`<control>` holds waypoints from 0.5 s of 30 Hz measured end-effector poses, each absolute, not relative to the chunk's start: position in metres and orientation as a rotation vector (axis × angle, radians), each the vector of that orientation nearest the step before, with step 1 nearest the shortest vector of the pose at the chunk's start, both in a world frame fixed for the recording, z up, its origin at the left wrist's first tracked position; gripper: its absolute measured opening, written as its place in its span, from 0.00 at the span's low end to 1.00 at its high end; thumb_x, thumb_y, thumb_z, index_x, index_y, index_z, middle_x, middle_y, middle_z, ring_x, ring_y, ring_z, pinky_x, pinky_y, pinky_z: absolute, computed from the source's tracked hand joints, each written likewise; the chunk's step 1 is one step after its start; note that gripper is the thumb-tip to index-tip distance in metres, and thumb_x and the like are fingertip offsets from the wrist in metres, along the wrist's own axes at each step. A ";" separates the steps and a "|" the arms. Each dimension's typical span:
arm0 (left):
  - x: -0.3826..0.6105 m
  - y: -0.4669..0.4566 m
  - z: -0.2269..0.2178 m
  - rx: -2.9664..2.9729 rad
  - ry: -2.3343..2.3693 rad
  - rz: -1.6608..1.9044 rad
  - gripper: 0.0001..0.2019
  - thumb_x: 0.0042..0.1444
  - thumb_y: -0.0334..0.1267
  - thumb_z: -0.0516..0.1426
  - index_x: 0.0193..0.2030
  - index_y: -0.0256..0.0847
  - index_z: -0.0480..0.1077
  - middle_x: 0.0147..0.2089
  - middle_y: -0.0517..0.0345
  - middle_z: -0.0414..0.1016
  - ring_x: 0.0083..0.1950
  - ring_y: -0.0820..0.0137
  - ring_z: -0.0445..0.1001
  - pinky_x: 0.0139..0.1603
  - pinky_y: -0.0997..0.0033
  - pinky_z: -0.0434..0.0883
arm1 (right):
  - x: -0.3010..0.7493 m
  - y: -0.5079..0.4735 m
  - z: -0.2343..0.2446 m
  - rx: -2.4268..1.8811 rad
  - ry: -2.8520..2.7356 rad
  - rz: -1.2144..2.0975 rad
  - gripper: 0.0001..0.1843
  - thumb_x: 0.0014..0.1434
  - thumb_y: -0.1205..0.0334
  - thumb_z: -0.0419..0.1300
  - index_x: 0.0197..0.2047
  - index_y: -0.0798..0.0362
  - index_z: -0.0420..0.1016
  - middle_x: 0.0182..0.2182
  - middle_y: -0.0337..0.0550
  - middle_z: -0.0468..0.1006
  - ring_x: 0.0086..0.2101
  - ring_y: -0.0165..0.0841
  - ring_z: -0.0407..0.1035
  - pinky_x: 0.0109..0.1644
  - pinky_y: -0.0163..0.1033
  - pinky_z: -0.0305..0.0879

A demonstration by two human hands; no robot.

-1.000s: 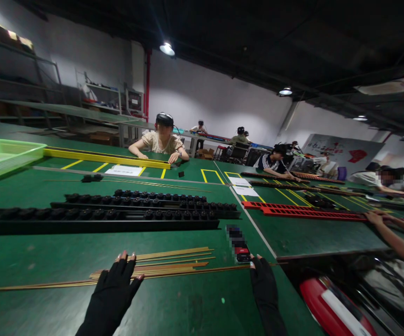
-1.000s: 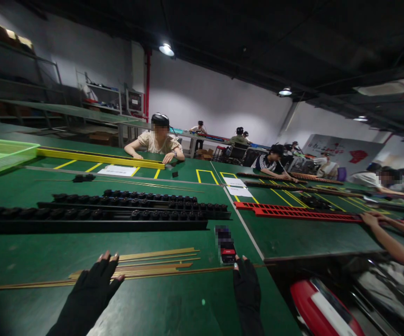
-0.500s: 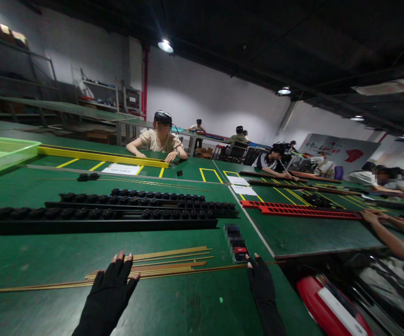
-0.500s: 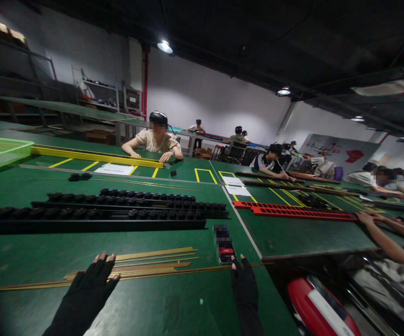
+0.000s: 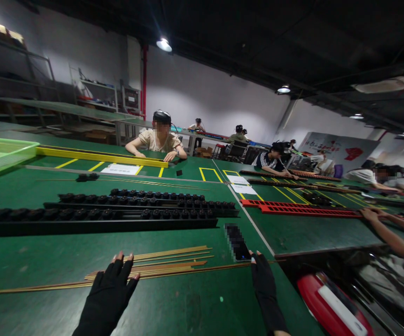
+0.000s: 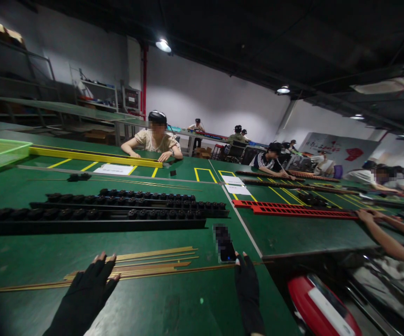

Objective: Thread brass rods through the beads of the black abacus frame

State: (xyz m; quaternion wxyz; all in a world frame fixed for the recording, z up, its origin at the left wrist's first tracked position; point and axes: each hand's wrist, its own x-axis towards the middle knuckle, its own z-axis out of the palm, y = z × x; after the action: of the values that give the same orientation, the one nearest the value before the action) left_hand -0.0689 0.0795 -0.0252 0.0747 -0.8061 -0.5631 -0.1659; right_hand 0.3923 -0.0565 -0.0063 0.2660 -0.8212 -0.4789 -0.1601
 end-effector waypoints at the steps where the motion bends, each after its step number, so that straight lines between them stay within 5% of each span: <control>1: -0.069 0.079 -0.025 -2.415 -1.683 -0.498 0.26 0.62 0.44 0.45 0.64 0.40 0.64 0.68 0.41 0.62 0.71 0.52 0.55 0.64 0.47 0.56 | 0.393 -0.055 -0.005 -2.217 -1.296 -0.429 0.17 0.65 0.52 0.57 0.55 0.48 0.71 0.56 0.46 0.70 0.51 0.37 0.69 0.55 0.49 0.69; 15: -0.073 0.077 -0.018 -2.419 -1.598 -0.555 0.25 0.62 0.43 0.43 0.63 0.40 0.65 0.64 0.42 0.67 0.68 0.53 0.59 0.61 0.47 0.59 | 0.398 -0.022 0.011 -2.106 -1.440 -0.386 0.19 0.65 0.52 0.57 0.57 0.48 0.69 0.58 0.47 0.68 0.54 0.39 0.67 0.58 0.52 0.66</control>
State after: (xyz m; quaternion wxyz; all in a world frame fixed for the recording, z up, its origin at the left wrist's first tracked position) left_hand -0.0726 0.0765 -0.0176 0.0946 -0.8159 -0.5388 -0.1873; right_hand 0.3977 -0.0219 0.0110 0.2768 -0.7843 -0.5363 -0.1436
